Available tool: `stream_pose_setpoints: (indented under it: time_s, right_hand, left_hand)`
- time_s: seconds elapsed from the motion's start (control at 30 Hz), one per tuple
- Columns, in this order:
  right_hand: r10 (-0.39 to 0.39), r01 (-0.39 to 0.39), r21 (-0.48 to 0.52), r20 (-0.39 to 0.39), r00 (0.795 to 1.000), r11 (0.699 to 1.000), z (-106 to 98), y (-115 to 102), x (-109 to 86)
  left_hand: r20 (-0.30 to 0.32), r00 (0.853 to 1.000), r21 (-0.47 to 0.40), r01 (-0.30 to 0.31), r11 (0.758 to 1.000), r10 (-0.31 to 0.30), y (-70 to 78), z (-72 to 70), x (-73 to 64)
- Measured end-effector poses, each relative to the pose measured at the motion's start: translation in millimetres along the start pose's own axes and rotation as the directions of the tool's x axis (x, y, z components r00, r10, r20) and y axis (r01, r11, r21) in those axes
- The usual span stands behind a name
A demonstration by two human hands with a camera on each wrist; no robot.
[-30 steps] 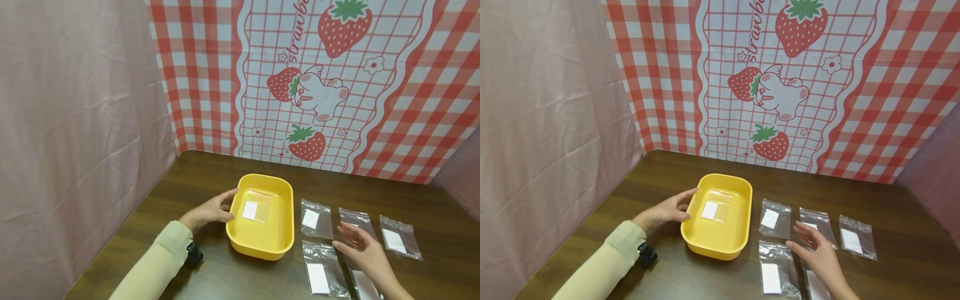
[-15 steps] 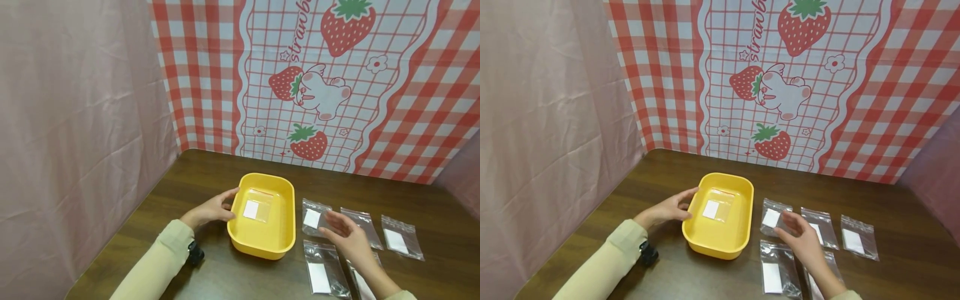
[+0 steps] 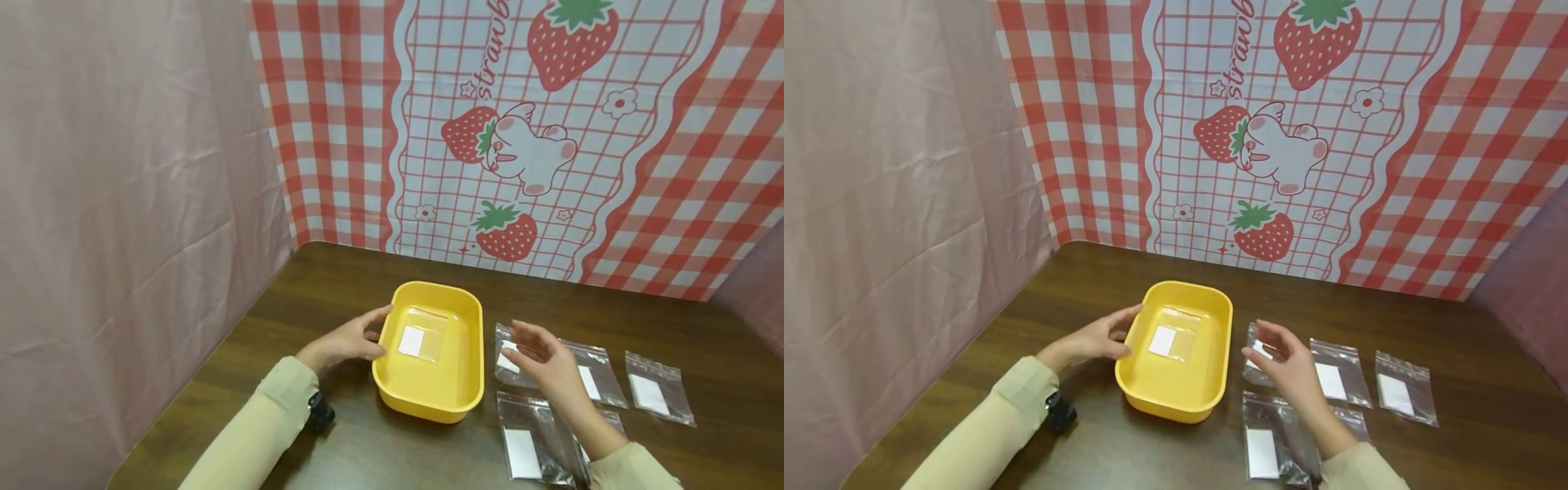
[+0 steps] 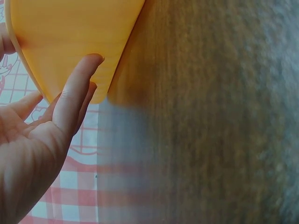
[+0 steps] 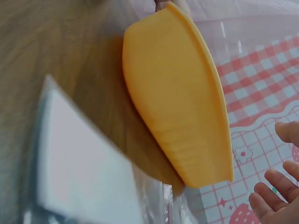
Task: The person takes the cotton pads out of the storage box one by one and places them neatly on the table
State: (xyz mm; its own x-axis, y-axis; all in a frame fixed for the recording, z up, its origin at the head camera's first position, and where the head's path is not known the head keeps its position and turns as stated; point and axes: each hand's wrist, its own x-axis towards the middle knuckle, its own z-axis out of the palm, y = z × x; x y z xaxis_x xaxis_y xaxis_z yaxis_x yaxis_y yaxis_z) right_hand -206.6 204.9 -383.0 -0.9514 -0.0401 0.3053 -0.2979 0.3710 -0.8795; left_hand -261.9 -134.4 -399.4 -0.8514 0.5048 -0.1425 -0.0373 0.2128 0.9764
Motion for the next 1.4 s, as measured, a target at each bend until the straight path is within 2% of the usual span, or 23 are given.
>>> stream_pose_setpoints:
  time_s: [0.23, 0.33, 1.03, 1.4]
  right_hand:
    - [0.049, -0.049, 0.040, -0.004, 0.999, 0.998, 10, -6, 13.8]
    - [0.047, -0.046, 0.059, -0.005, 0.999, 0.997, 15, -9, 20.4]
    - [0.118, -0.132, 0.155, 0.096, 0.988, 0.979, 47, -38, 59.1]
    - [0.162, -0.180, 0.192, 0.106, 0.981, 0.965, 62, -43, 76.7]
  left_hand:
    - [0.006, 1.000, 0.005, -0.011, 1.000, 0.011, -0.1, -0.7, 0.7]
    - [0.004, 1.000, 0.003, -0.010, 1.000, 0.010, 0.1, -1.0, 0.6]
    - [-0.001, 1.000, 0.001, -0.015, 1.000, 0.015, -1.4, -3.0, -1.1]
    - [0.009, 1.000, -0.001, -0.029, 1.000, 0.029, -0.7, 0.3, -1.8]
